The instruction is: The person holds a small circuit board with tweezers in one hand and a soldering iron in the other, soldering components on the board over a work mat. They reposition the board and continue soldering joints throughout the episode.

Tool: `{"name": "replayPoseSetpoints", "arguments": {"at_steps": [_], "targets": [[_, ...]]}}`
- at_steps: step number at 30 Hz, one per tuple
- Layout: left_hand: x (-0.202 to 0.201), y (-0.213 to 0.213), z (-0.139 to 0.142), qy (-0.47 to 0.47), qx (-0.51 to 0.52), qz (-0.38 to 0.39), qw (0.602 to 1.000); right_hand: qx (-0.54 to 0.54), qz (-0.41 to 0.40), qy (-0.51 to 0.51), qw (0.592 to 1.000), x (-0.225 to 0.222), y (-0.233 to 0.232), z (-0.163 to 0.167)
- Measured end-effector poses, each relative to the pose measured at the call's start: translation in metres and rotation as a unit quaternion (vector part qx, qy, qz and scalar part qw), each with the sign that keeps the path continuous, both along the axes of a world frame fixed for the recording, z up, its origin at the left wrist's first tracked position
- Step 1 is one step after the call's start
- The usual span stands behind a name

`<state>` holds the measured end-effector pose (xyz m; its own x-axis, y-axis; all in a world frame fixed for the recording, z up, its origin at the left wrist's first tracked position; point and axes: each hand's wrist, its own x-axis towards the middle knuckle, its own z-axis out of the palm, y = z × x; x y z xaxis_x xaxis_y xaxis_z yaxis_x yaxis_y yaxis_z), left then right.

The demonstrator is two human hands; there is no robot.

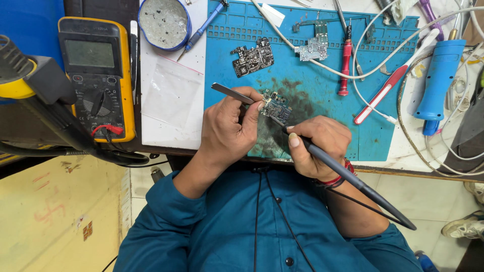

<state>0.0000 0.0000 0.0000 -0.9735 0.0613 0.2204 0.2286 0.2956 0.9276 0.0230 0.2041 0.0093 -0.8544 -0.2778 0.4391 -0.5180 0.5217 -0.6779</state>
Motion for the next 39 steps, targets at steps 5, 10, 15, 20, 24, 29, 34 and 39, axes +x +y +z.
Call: {"name": "replayPoseSetpoints", "arguments": {"at_steps": [5, 10, 15, 20, 24, 29, 34, 39], "targets": [[0.006, -0.002, 0.003, -0.011, -0.003, 0.002, 1.000, -0.006, 0.009, 0.003, 1.000, 0.005, -0.003, 0.003], [0.012, 0.006, 0.007, -0.006, -0.005, 0.003, 1.000, -0.005, 0.014, 0.006, 1.000, 0.010, 0.005, 0.007], [0.014, -0.009, 0.011, -0.004, -0.007, 0.003, 1.000, -0.003, 0.017, 0.011, 1.000, 0.012, -0.012, 0.012], [0.019, -0.022, 0.014, 0.003, -0.007, -0.001, 1.000, 0.000, 0.010, 0.012, 1.000, 0.019, -0.023, 0.016], [0.029, -0.043, 0.014, -0.001, -0.007, 0.003, 1.000, -0.014, 0.010, 0.014, 1.000, 0.026, -0.045, 0.018], [0.022, -0.061, 0.020, 0.005, 0.007, -0.011, 1.000, -0.003, 0.000, 0.010, 1.000, 0.022, -0.062, 0.020], [0.000, -0.074, 0.022, 0.002, -0.023, -0.018, 1.000, 0.003, -0.001, 0.010, 1.000, 0.001, -0.074, 0.024], [-0.036, -0.084, 0.023, 0.000, -0.022, -0.017, 1.000, -0.002, 0.005, 0.008, 1.000, -0.037, -0.084, 0.025]]}}
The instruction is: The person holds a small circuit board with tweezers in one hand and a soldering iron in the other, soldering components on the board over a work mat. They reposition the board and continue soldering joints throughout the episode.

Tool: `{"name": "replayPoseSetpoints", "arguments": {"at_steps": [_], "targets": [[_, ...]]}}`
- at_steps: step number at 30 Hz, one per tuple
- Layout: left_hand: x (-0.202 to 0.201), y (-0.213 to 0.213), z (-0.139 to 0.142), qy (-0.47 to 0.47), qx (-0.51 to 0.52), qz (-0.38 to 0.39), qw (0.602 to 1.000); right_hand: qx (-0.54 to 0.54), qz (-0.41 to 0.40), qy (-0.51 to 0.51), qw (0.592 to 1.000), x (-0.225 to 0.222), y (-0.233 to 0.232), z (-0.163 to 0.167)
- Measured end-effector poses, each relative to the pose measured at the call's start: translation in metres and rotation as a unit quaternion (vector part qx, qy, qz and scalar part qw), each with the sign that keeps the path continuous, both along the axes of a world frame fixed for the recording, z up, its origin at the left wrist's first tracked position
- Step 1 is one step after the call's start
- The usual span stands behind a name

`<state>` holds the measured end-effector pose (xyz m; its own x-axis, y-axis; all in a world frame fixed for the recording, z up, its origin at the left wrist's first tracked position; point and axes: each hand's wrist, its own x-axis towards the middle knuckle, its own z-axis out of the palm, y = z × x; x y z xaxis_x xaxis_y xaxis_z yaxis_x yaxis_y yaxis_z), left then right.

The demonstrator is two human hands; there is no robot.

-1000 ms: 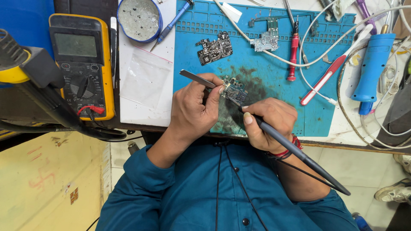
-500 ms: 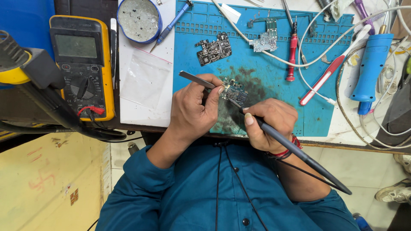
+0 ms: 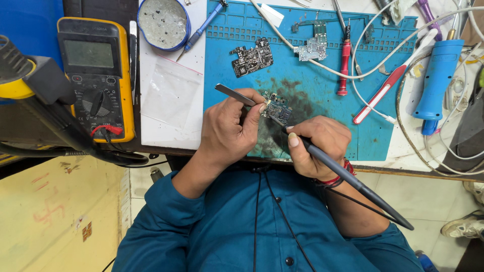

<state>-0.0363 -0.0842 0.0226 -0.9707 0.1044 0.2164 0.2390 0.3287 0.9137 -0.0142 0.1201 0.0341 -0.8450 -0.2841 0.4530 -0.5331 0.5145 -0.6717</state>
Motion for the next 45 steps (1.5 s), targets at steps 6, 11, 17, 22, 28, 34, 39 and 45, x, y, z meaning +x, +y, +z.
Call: {"name": "replayPoseSetpoints", "arguments": {"at_steps": [6, 11, 17, 22, 28, 34, 39, 45], "targets": [[-0.017, -0.013, 0.001, 0.011, 0.000, 0.000, 1.000, -0.004, -0.007, 0.000, 1.000, -0.014, -0.012, 0.000], [-0.053, -0.051, 0.002, 0.006, 0.003, 0.000, 1.000, 0.005, -0.014, -0.001, 1.000, -0.050, -0.052, 0.001], [-0.053, -0.051, 0.011, 0.009, -0.003, -0.002, 1.000, 0.004, -0.018, -0.004, 1.000, -0.049, -0.053, 0.013], [-0.048, -0.049, 0.009, 0.008, -0.003, 0.000, 1.000, 0.010, -0.017, -0.007, 1.000, -0.045, -0.049, 0.011], [-0.048, -0.048, 0.011, 0.003, -0.001, -0.005, 1.000, 0.008, -0.021, -0.005, 1.000, -0.045, -0.050, 0.014], [-0.046, -0.047, 0.010, 0.000, 0.001, -0.004, 1.000, 0.010, -0.018, -0.003, 1.000, -0.043, -0.047, 0.012], [-0.047, -0.045, 0.010, 0.006, 0.001, -0.002, 1.000, 0.015, -0.015, 0.002, 1.000, -0.043, -0.046, 0.014], [-0.026, -0.015, 0.029, 0.001, -0.002, 0.001, 1.000, 0.016, -0.020, 0.002, 1.000, -0.023, -0.016, 0.033]]}}
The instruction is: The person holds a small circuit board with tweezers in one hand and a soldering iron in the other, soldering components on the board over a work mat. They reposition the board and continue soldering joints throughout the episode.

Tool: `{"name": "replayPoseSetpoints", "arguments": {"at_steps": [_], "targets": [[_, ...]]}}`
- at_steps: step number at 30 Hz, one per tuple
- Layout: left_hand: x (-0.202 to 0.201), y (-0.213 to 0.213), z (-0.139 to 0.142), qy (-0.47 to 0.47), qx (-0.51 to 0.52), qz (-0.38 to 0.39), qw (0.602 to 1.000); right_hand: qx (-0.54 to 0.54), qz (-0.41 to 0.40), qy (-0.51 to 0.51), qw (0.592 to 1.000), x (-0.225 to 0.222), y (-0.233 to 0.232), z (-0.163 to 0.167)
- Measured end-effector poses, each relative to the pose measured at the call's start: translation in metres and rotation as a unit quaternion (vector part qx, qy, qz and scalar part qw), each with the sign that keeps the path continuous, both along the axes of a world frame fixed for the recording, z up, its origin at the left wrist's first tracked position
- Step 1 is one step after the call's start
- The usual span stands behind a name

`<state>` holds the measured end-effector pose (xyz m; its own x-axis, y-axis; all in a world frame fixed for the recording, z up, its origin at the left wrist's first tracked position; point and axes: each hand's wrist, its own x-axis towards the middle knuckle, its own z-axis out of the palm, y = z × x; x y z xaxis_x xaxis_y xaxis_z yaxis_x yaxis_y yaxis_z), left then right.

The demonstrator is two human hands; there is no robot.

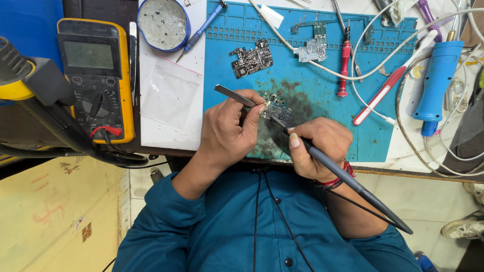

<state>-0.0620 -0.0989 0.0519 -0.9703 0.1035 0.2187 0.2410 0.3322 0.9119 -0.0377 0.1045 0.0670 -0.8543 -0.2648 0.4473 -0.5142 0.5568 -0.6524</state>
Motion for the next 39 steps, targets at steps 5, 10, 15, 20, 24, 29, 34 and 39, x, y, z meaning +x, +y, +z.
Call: {"name": "replayPoseSetpoints", "arguments": {"at_steps": [5, 10, 15, 20, 24, 29, 34, 39], "targets": [[0.018, 0.021, 0.005, 0.010, -0.002, -0.001, 1.000, -0.011, 0.001, -0.001, 1.000, 0.018, 0.020, 0.004], [0.033, 0.039, 0.006, 0.000, 0.001, -0.002, 1.000, -0.007, 0.001, 0.001, 1.000, 0.033, 0.038, 0.002], [0.037, 0.045, 0.005, -0.008, 0.004, -0.002, 1.000, -0.008, 0.000, 0.001, 1.000, 0.039, 0.046, 0.003], [0.047, 0.056, 0.010, 0.001, 0.001, -0.002, 1.000, -0.007, -0.004, -0.001, 1.000, 0.049, 0.056, 0.007], [0.053, 0.060, 0.015, -0.005, 0.004, -0.003, 1.000, -0.007, -0.010, -0.003, 1.000, 0.055, 0.061, 0.012], [0.055, 0.062, 0.018, -0.003, 0.004, -0.002, 1.000, -0.009, -0.007, -0.004, 1.000, 0.057, 0.061, 0.015], [0.054, 0.063, 0.021, -0.001, 0.003, -0.001, 1.000, -0.011, -0.006, -0.001, 1.000, 0.056, 0.062, 0.019], [0.051, 0.063, 0.024, 0.005, 0.000, -0.003, 1.000, -0.003, -0.004, 0.003, 1.000, 0.053, 0.063, 0.022]]}}
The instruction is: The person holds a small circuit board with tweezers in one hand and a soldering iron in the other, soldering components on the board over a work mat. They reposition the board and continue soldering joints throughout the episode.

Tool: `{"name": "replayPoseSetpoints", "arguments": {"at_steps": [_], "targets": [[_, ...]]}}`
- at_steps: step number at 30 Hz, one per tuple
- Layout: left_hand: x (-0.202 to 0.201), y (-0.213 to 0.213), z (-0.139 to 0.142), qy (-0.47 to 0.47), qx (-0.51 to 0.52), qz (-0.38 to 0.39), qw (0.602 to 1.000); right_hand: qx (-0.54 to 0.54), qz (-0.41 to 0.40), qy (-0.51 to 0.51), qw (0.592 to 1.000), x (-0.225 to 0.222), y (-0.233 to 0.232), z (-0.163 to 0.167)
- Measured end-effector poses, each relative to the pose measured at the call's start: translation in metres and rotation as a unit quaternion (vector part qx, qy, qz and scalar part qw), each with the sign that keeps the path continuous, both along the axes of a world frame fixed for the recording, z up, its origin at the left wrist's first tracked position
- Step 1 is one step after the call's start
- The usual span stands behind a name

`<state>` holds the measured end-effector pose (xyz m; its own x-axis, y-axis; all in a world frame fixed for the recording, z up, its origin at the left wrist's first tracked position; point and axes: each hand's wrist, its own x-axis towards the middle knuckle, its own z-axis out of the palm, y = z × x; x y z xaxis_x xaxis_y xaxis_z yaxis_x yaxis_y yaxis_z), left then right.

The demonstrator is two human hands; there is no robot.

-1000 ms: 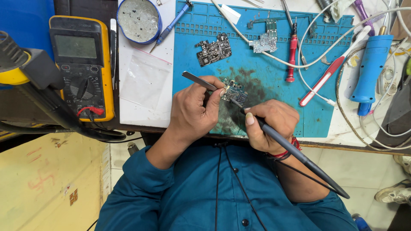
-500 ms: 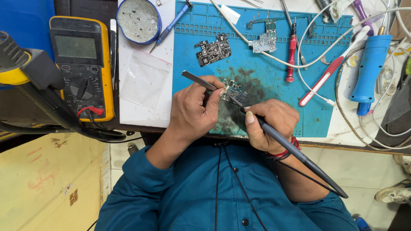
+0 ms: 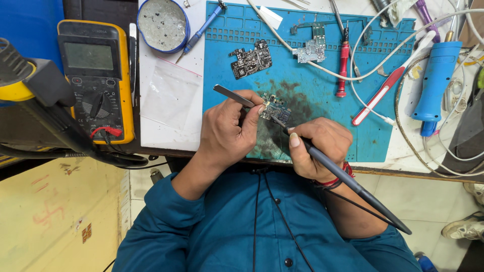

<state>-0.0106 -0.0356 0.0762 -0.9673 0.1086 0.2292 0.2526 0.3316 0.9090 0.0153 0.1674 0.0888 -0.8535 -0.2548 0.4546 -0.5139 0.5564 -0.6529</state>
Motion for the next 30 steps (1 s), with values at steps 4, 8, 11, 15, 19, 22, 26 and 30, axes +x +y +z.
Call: {"name": "replayPoseSetpoints", "arguments": {"at_steps": [4, 8, 11, 15, 19, 22, 26, 30], "targets": [[0.000, 0.002, 0.000, -0.004, 0.000, 0.001, 1.000, -0.003, -0.002, 0.000, 1.000, 0.001, 0.002, 0.001], [-0.001, 0.003, 0.000, -0.003, 0.000, 0.004, 1.000, -0.003, -0.003, 0.004, 1.000, -0.002, 0.003, 0.000], [-0.002, 0.004, 0.002, -0.001, 0.003, 0.004, 1.000, -0.003, -0.002, 0.003, 1.000, -0.003, 0.004, 0.002], [-0.004, 0.004, 0.003, -0.004, 0.001, 0.005, 1.000, -0.002, -0.006, -0.002, 1.000, -0.004, 0.004, 0.004], [-0.005, 0.003, 0.004, -0.001, 0.003, 0.004, 1.000, -0.005, -0.006, 0.003, 1.000, -0.005, 0.002, 0.004], [-0.006, 0.002, 0.005, -0.001, 0.003, 0.003, 1.000, -0.010, -0.004, 0.004, 1.000, -0.007, 0.002, 0.005], [-0.006, 0.003, 0.010, -0.001, 0.004, 0.003, 1.000, 0.001, 0.000, 0.001, 1.000, -0.005, 0.004, 0.010], [-0.007, 0.003, 0.011, 0.005, 0.008, 0.007, 1.000, -0.004, -0.005, 0.000, 1.000, -0.006, 0.002, 0.010]]}}
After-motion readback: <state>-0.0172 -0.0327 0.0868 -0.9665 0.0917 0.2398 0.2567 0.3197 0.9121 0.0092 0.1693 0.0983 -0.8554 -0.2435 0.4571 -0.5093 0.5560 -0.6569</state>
